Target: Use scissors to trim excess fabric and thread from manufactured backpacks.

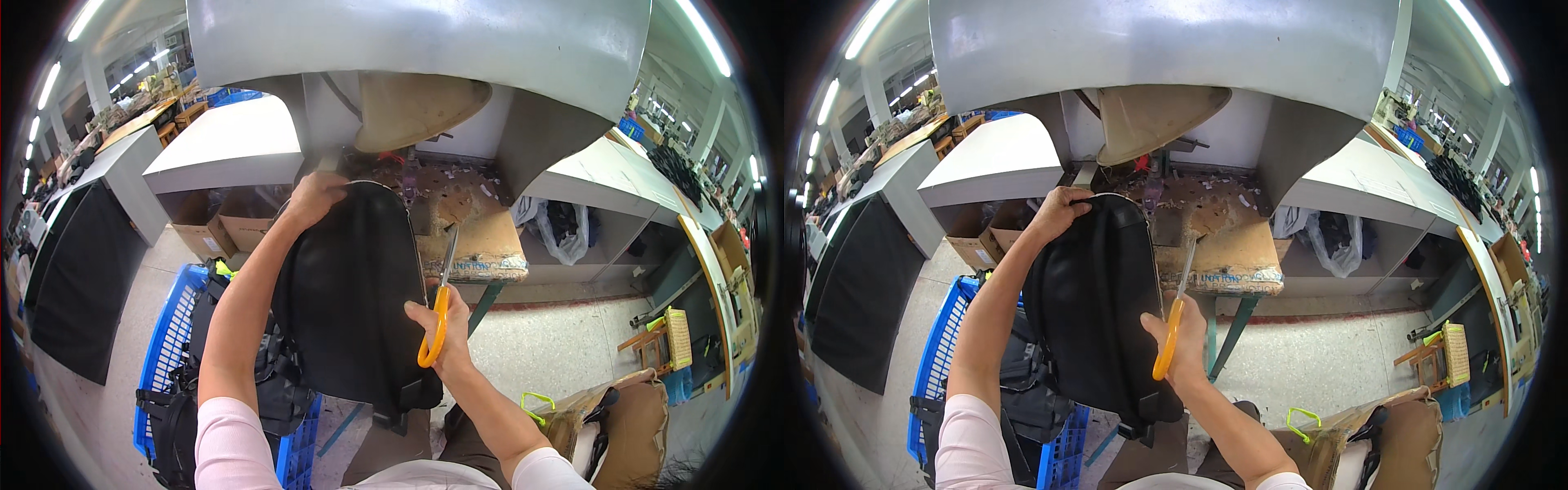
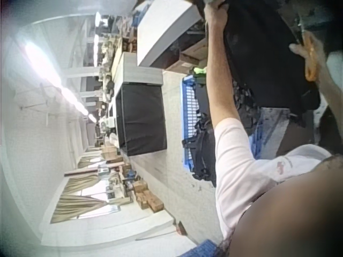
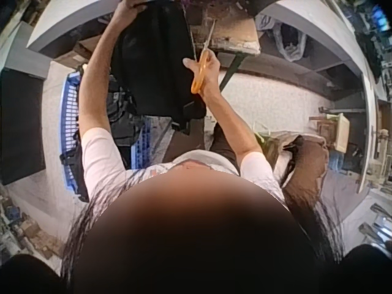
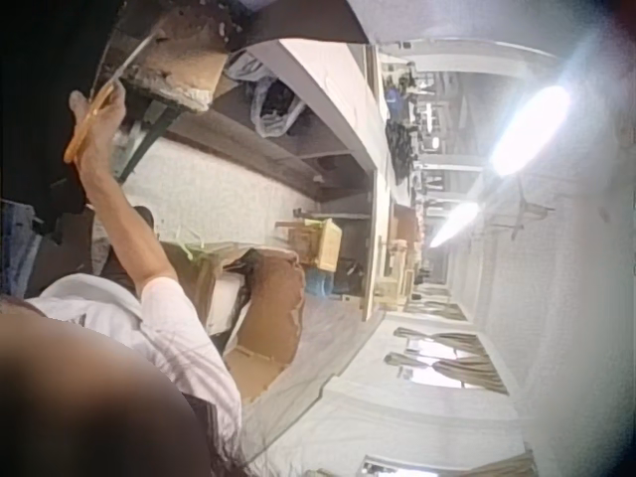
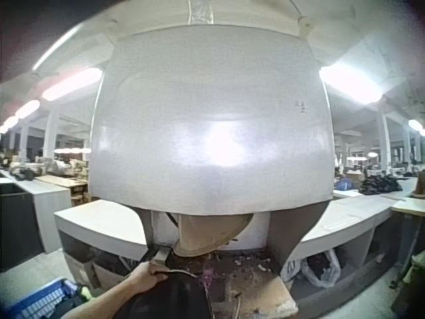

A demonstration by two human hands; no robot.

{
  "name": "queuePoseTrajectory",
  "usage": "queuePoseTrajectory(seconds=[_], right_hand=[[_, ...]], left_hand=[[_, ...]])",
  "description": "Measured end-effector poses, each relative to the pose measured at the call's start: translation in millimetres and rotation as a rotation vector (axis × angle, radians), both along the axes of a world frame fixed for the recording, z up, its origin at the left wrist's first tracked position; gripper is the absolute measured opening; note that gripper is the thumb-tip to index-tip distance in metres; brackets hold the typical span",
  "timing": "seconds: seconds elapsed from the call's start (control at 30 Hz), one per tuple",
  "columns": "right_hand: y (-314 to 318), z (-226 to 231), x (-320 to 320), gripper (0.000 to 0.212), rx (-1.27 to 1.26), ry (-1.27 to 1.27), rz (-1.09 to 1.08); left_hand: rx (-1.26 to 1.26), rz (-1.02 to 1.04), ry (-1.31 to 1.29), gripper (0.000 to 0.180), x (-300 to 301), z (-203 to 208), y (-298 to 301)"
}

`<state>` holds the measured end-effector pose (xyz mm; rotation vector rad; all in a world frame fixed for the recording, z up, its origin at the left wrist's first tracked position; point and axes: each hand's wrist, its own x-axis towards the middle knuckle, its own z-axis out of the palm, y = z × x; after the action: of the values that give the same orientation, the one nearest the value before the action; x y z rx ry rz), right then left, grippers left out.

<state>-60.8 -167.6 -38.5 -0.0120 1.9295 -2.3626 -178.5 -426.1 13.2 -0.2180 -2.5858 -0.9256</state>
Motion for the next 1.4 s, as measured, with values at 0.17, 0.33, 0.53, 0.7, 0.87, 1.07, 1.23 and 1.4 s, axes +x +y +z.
queuePoseTrajectory(seconds=[0.17, 0.33, 0.53, 0.7, 0.87, 1.07, 1.23, 1.4], right_hand=[[1.0, -6.8, 6.1, 0.046, 0.017, -0.010, -0.019], [2.6, -17.6, 15.0, 0.047, -0.013, -0.019, -0.037], [13.4, -25.9, 27.3, 0.047, -0.010, -0.018, -0.043], [39.3, -23.5, 49.3, 0.047, -0.052, 0.120, 0.096], [50.6, -24.7, 75.3, 0.046, -0.173, 0.112, 0.204], [76.7, -51.2, 89.7, 0.044, -0.275, 0.054, 0.138], [111.2, -99.8, 102.7, 0.038, -0.140, -0.038, 0.294], [179.7, -60.9, 83.3, 0.053, 0.329, 0.105, 0.215]], left_hand=[[-0.067, 0.001, -0.008, 0.025, -3.2, 1.0, 5.3], [-0.115, -0.052, -0.033, 0.026, -0.2, 7.8, 13.6], [-0.135, -0.067, -0.070, 0.025, 26.6, 21.4, 27.5], [0.457, -0.118, 0.202, 0.041, 116.1, 8.3, 15.8], [0.727, 0.366, -0.263, 0.041, 177.4, -148.1, -28.6], [1.429, 0.056, 0.005, 0.030, 223.3, -157.0, 38.3], [0.982, 0.020, 0.087, 0.018, 188.2, -77.5, 32.1], [0.852, -0.065, 0.156, 0.025, 176.6, -39.6, 34.5]])
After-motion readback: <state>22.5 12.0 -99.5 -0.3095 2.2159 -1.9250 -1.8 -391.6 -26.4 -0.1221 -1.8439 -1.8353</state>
